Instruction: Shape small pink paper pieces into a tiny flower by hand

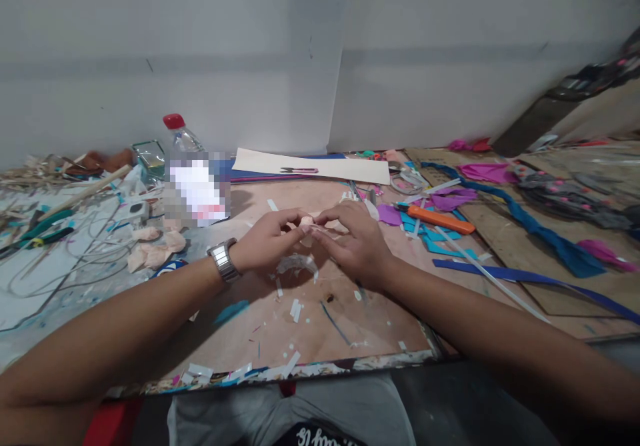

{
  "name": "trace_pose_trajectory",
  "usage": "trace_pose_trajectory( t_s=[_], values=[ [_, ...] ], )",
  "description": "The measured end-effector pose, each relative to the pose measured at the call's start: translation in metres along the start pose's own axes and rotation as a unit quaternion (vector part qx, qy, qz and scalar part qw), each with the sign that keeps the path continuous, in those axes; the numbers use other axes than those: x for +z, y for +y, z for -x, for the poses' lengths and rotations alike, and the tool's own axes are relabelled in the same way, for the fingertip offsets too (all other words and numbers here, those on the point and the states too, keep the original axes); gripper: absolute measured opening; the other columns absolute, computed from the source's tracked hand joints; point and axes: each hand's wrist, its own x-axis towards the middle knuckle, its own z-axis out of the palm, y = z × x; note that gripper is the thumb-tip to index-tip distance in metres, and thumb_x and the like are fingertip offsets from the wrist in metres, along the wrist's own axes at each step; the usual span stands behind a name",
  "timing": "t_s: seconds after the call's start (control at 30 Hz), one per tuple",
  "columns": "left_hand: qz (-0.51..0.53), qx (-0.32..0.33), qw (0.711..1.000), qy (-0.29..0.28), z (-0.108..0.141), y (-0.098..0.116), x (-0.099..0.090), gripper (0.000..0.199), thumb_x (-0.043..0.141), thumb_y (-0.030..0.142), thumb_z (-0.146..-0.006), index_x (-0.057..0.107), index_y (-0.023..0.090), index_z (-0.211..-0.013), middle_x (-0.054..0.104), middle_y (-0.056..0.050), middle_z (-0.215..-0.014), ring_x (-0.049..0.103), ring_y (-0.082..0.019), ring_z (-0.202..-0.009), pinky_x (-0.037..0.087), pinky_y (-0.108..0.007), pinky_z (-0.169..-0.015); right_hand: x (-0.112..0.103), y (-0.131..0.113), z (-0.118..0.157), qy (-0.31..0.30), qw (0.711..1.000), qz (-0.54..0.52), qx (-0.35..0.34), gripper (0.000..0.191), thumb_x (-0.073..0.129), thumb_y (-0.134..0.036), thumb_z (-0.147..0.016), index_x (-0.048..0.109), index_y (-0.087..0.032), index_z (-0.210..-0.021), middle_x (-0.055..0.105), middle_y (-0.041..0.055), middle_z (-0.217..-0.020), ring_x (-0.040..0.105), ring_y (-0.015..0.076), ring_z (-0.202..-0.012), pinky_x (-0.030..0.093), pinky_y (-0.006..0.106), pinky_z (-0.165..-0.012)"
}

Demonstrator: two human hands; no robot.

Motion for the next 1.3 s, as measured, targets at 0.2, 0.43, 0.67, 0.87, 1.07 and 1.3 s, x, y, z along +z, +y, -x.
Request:
trace_pose_trajectory(
  t_s=[0.2, 0.43, 0.67, 0.87, 1.07, 1.3],
  values=[
    [0.027, -0.048, 0.998, 0.01, -0.0023, -0.0018, -0.0041, 0.041, 0.057, 0.052, -0.099, 0.074, 0.016, -0.107, 0.075, -0.007, -0.098, 0.067, -0.022, -0.093, 0.052, -0.032, -0.082, -0.0002, 0.0007, -0.0008, -0.007, 1.0, 0.026, 0.0, 0.01, 0.07, -0.033, -0.096, 0.069, -0.025, -0.103, 0.078, 0.005, -0.1, 0.067, 0.0252, -0.096, 0.046, 0.044, -0.091],
    [0.063, -0.058, 0.996, 0.001, -0.0021, 0.0005, -0.0023, 0.04, 0.058, 0.054, -0.098, 0.074, 0.018, -0.104, 0.076, -0.007, -0.102, 0.069, -0.022, -0.095, 0.054, -0.032, -0.084, -0.0009, 0.0001, -0.0033, 0.002, 0.998, 0.052, -0.02, 0.011, 0.068, -0.034, -0.1, 0.072, -0.025, -0.099, 0.08, 0.0028, -0.095, 0.067, 0.0242, -0.094, 0.043, 0.045, -0.091],
    [0.054, -0.039, 0.998, 0.005, -0.0016, 0.0013, -0.0026, 0.037, 0.059, 0.051, -0.099, 0.074, 0.018, -0.104, 0.077, -0.007, -0.106, 0.07, -0.023, -0.102, 0.054, -0.033, -0.089, -0.0011, 0.0002, -0.0025, 0.0, 0.998, 0.052, -0.022, 0.014, 0.065, -0.037, -0.101, 0.072, -0.025, -0.098, 0.081, 0.0032, -0.096, 0.067, 0.0242, -0.093, 0.043, 0.046, -0.092],
    [0.049, -0.013, 0.999, 0.015, -0.0012, 0.0002, -0.0025, 0.032, 0.059, 0.044, -0.1, 0.074, 0.017, -0.109, 0.077, -0.008, -0.111, 0.068, -0.023, -0.106, 0.052, -0.034, -0.094, -0.0036, -0.0022, -0.0028, -0.01, 0.999, 0.04, -0.027, 0.015, 0.064, -0.035, -0.102, 0.073, -0.025, -0.097, 0.081, 0.0021, -0.094, 0.067, 0.0235, -0.091, 0.042, 0.047, -0.093],
    [0.021, 0.011, 0.999, 0.023, 0.0013, -0.0009, -0.0013, 0.034, 0.059, 0.044, -0.1, 0.074, 0.019, -0.118, 0.075, -0.01, -0.124, 0.068, -0.024, -0.114, 0.051, -0.036, -0.099, -0.0045, -0.0036, -0.0023, -0.012, 0.999, 0.024, -0.026, 0.014, 0.063, -0.034, -0.101, 0.073, -0.026, -0.094, 0.08, 0.0011, -0.089, 0.067, 0.0234, -0.089, 0.04, 0.048, -0.095],
    [-0.015, 0.048, 0.999, 0.012, 0.0028, 0.0007, 0.0007, 0.037, 0.055, 0.042, -0.104, 0.073, 0.022, -0.129, 0.072, -0.011, -0.136, 0.067, -0.025, -0.122, 0.053, -0.037, -0.101, -0.0021, -0.0008, -0.0011, -0.006, 0.999, 0.023, -0.025, 0.011, 0.066, -0.031, -0.098, 0.071, -0.025, -0.091, 0.078, 0.0016, -0.086, 0.067, 0.0237, -0.089, 0.04, 0.047, -0.095]
  ],
)
